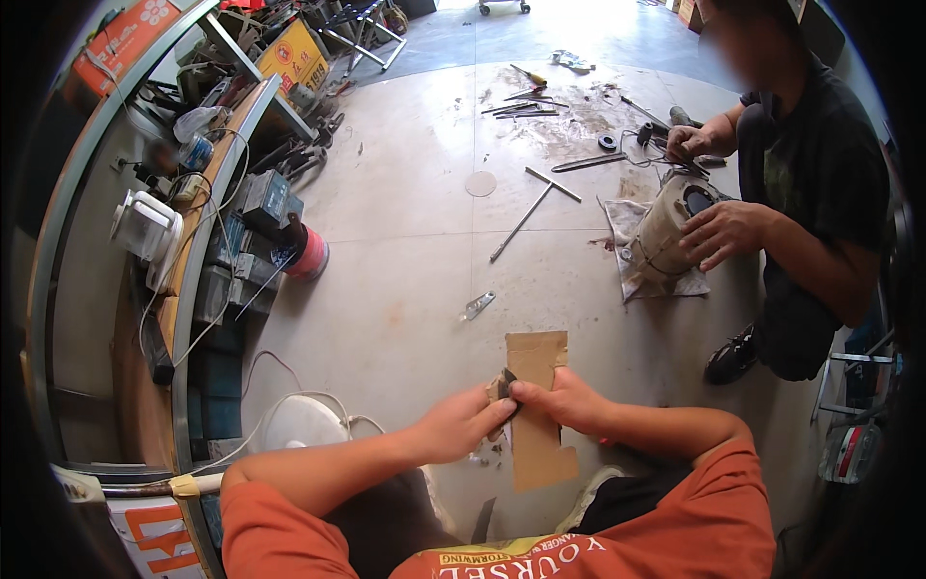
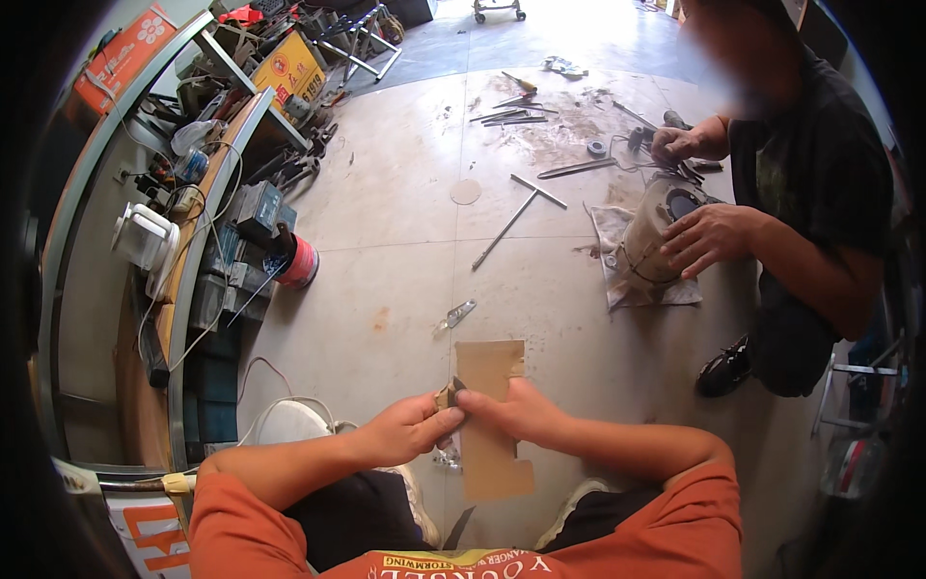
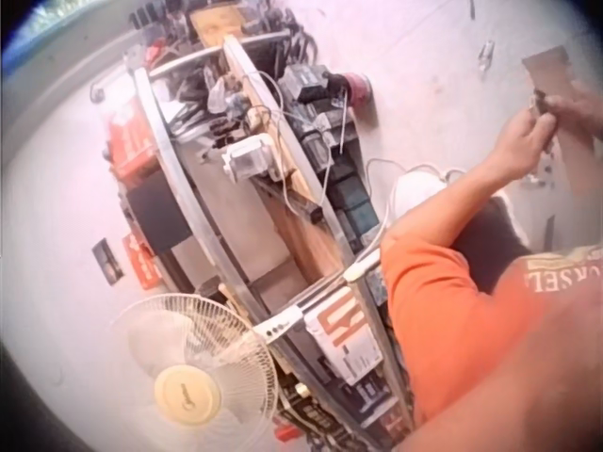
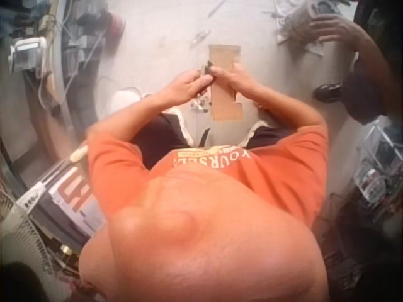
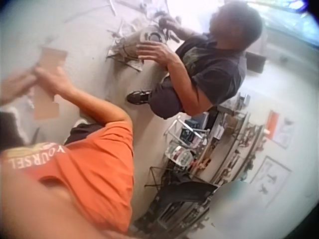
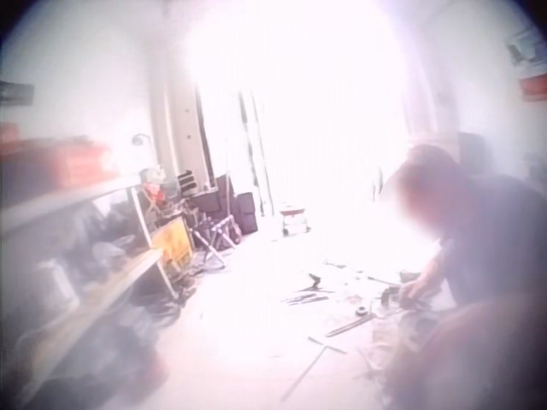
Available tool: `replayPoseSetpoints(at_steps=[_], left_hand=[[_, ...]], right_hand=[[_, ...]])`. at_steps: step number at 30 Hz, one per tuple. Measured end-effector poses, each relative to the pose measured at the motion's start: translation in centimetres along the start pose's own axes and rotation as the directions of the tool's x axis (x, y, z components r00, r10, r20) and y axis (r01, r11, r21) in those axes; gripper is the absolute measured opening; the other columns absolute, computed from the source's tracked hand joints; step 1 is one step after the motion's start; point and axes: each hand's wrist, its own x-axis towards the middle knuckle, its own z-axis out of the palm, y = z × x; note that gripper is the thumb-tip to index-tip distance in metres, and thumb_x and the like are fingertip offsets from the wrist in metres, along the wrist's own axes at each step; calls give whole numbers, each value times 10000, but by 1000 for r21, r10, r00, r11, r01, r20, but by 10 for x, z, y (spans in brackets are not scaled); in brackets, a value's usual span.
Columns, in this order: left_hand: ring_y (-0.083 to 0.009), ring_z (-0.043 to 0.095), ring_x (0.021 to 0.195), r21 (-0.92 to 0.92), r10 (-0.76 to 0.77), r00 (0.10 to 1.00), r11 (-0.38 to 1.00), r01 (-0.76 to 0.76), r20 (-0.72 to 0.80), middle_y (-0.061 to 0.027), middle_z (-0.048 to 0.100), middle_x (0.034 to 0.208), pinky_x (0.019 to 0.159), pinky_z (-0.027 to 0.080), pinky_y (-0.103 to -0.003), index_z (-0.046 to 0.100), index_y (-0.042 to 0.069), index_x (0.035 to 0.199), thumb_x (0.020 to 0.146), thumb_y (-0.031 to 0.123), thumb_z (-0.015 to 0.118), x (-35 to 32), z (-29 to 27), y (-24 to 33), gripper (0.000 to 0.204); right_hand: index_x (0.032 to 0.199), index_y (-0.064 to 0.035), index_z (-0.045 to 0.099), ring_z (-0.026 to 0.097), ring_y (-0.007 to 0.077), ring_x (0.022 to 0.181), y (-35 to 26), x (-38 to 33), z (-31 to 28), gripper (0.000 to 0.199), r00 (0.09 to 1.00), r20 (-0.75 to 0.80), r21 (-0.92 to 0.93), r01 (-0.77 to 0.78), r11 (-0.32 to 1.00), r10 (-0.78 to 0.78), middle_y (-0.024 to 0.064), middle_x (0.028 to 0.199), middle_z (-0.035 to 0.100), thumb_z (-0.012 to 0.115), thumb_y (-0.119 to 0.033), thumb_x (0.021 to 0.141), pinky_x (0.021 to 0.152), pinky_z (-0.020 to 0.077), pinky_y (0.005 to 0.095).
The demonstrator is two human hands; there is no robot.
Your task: The person carries a hairdryer and a small black object from outside into a workshop, places them on a shelf, then picks up cardboard pieces and a long white box. They walk outside and load the cardboard and box into the trunk of a white car.
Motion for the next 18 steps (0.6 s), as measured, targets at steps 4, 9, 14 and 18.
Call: replayPoseSetpoints(at_steps=[4,9,14,18], left_hand=[[-56,374,596,-36,38,995,999,-35,93,32,445,690,534,326,-216,466,88,843,976,297,383,2,1,2,261],[-70,342,568,-86,-36,997,995,41,68,21,416,664,511,294,-223,456,73,831,969,263,380,-10,5,0,247],[-66,330,561,-226,-163,984,958,175,74,29,410,661,496,265,-226,487,71,880,946,294,440,-12,11,18,237],[-88,535,826,-234,-168,984,956,179,65,-12,592,922,730,439,-258,542,14,1084,929,283,505,-15,15,21,312]], right_hand=[[956,-36,607,567,103,736,-4,-4,1,394,998,-15,-42,-67,997,67,38,827,611,583,-418,862,618,469,262],[892,-36,611,574,108,665,-1,-3,11,417,1000,-26,-10,16,1000,-16,43,748,607,613,-450,834,582,465,258],[882,-32,604,574,105,683,-22,-16,18,413,997,-58,55,56,997,-53,46,767,609,622,-442,830,587,467,254],[892,-31,600,562,99,694,-12,-12,22,403,989,-76,50,129,990,-125,45,781,611,622,-430,834,598,469,259]])
